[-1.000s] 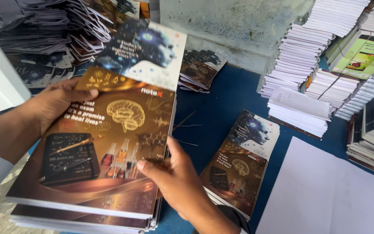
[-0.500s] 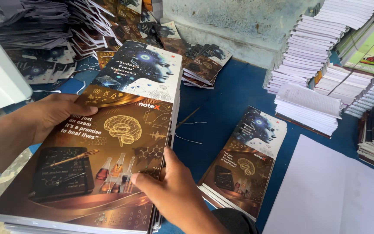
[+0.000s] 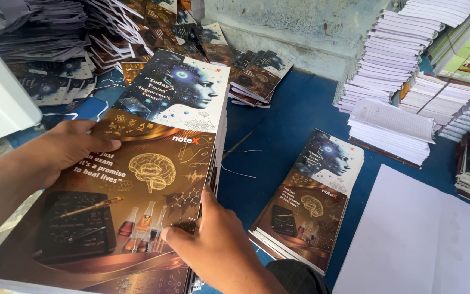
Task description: The person assembles notebooks by folding a large white cover sheet in half, inserting a stack of lined pages, and closing the cover. The person repeats this process multiple times, stacking the finished notebooks on the left side of the table.
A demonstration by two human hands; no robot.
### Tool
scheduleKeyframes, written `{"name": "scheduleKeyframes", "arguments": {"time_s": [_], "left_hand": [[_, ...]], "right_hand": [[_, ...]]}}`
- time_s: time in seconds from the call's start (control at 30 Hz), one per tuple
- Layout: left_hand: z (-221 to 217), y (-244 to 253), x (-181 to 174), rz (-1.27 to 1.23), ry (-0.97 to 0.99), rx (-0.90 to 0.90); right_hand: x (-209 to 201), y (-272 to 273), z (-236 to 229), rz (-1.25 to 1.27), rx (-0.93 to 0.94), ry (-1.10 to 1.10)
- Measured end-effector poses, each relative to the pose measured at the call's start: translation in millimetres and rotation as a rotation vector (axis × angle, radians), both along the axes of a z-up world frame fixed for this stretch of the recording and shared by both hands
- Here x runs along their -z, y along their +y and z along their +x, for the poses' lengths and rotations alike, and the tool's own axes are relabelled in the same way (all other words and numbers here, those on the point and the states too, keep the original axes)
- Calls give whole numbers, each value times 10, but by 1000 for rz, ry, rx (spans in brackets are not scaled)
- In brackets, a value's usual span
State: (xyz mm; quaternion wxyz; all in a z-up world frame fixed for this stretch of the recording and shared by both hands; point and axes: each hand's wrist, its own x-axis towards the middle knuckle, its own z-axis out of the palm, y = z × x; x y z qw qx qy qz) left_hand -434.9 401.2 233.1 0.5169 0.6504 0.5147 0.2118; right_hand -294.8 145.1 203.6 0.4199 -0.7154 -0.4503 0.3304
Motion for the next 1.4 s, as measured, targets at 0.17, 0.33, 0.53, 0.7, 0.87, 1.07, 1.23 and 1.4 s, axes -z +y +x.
{"name": "scheduleKeyframes", "arguments": {"time_s": [0.17, 0.33, 0.53, 0.7, 0.87, 1.07, 1.23, 1.4], "left_hand": [[22, 62, 20, 271, 323, 190], [95, 238, 52, 712, 1107, 244], [-1, 390, 155, 385, 909, 319], [25, 511, 152, 245, 869, 296], [207, 345, -65, 372, 1185, 290], [544, -220, -328, 820, 1281, 218], [924, -508, -514, 1023, 1210, 304], [1484, -1008, -726, 1171, 985, 424]], "right_hand": [[-21, 12, 36, -116, -39, -218], [-30, 5, 73, -221, -128, -305], [50, 20, 67, -227, -165, -275], [199, 39, 102, -198, -188, -223], [300, 19, 243, -96, -191, -218], [195, -203, 458, -76, 25, -247], [156, -433, 789, -33, 91, -268], [173, -751, 1125, 29, 197, -158]]}}
